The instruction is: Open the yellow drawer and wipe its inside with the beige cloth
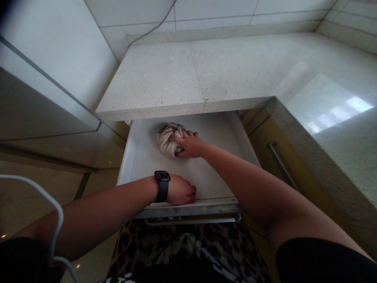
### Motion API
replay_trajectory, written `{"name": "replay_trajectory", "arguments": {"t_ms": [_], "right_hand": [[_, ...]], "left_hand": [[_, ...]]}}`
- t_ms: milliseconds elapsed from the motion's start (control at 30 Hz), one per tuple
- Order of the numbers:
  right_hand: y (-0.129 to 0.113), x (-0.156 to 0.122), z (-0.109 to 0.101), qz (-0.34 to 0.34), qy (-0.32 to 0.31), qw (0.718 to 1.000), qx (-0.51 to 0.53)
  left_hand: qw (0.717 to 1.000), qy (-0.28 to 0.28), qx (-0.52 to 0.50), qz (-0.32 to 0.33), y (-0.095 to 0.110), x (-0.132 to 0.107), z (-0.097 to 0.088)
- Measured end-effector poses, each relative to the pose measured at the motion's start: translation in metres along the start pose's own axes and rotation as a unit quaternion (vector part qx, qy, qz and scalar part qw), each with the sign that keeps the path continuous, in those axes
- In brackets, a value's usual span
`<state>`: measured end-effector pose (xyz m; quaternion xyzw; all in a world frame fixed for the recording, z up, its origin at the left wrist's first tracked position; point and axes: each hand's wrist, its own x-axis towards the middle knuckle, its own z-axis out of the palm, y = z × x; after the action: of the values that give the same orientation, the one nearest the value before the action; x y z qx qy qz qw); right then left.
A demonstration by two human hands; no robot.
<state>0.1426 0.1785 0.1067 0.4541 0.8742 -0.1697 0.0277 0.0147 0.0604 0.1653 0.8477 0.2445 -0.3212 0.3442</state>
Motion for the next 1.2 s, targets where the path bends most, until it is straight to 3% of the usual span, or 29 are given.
{"name": "replay_trajectory", "arguments": {"t_ms": [133, 267, 700, 1200], "right_hand": [[-0.011, -0.002, 0.002, -0.041, -0.007, 0.999, 0.0], [-0.001, -0.002, -0.002, -0.05, -0.011, 0.999, 0.011], [0.048, -0.005, -0.011, 0.081, 0.048, 0.995, 0.038], [0.044, -0.004, -0.005, 0.097, 0.065, 0.993, 0.015]], "left_hand": [[1.0, -0.003, 0.004, -0.002, 0.0, 0.0, 0.0], [1.0, -0.002, -0.002, 0.001, 0.0, 0.0, 0.001], [1.0, 0.009, 0.001, -0.003, -0.001, 0.0, 0.001], [1.0, 0.006, 0.001, 0.006, -0.001, 0.0, 0.001]]}}
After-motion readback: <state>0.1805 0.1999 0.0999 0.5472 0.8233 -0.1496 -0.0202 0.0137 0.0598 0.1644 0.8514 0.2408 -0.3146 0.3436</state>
